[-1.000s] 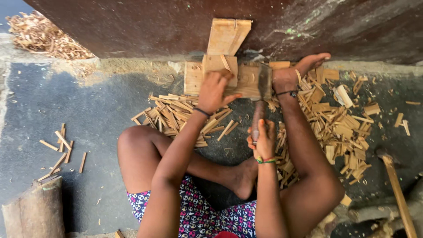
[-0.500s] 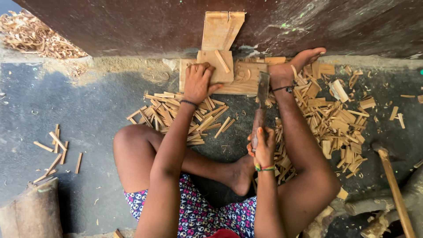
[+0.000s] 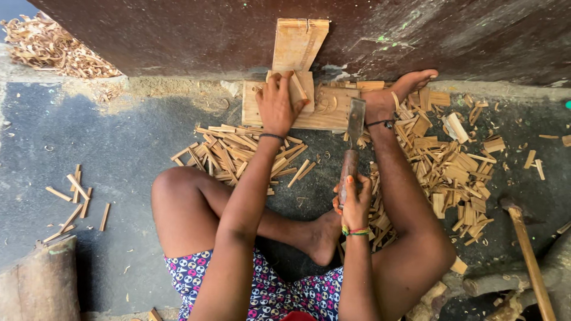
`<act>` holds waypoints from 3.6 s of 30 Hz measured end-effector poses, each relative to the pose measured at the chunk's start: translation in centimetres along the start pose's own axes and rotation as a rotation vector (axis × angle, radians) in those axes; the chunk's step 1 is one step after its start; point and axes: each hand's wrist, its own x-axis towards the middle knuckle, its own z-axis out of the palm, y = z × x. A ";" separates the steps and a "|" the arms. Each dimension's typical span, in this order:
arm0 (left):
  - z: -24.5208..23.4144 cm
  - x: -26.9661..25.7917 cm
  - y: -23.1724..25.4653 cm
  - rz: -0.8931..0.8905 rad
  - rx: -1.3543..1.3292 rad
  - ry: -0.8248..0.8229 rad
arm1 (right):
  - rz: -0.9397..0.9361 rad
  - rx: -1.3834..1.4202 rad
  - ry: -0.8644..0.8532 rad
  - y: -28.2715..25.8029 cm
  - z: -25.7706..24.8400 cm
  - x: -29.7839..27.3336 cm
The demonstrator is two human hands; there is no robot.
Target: The person sits on the floor and carves a wooden block using a chisel and a wooden mallet. They repeatedly strike the chisel to shape the wood, creating wood shavings that accumulate on the floor.
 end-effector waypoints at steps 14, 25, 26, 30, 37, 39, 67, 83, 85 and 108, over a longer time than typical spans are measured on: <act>-2.4 -0.3 -3.7 0.173 -0.179 -0.019 | 0.004 -0.096 -0.059 0.1 0.9 -0.8; -3.8 -0.5 -4.2 0.309 -0.101 -0.016 | 0.026 -0.182 -0.143 -0.2 3.5 -2.3; -3.9 -0.7 -4.0 0.344 -0.110 0.033 | 0.020 -0.188 -0.147 -0.3 3.6 -2.4; -4.0 -1.2 -2.1 0.562 -0.438 0.036 | 0.021 -0.184 -0.179 -1.2 4.2 -3.0; -2.0 -4.0 3.0 0.717 -0.455 -0.438 | 0.071 -0.269 -0.184 -2.6 5.5 -3.7; -1.9 -4.0 2.7 0.717 -0.494 -0.415 | 0.086 -0.268 -0.184 -2.7 5.6 -3.6; -1.7 -3.1 2.8 0.736 -0.502 -0.380 | 0.050 -0.233 -0.268 -2.3 5.0 -2.6; -1.3 -2.8 2.4 0.669 -0.543 -0.442 | 0.119 -0.335 -0.233 -3.5 6.5 -3.1; -1.1 -2.7 2.2 0.666 -0.546 -0.451 | 0.129 -0.344 -0.247 -3.2 6.4 -3.1; -0.3 -1.9 1.1 0.703 -0.438 -0.515 | 0.205 -0.277 -0.251 -1.3 9.0 -3.1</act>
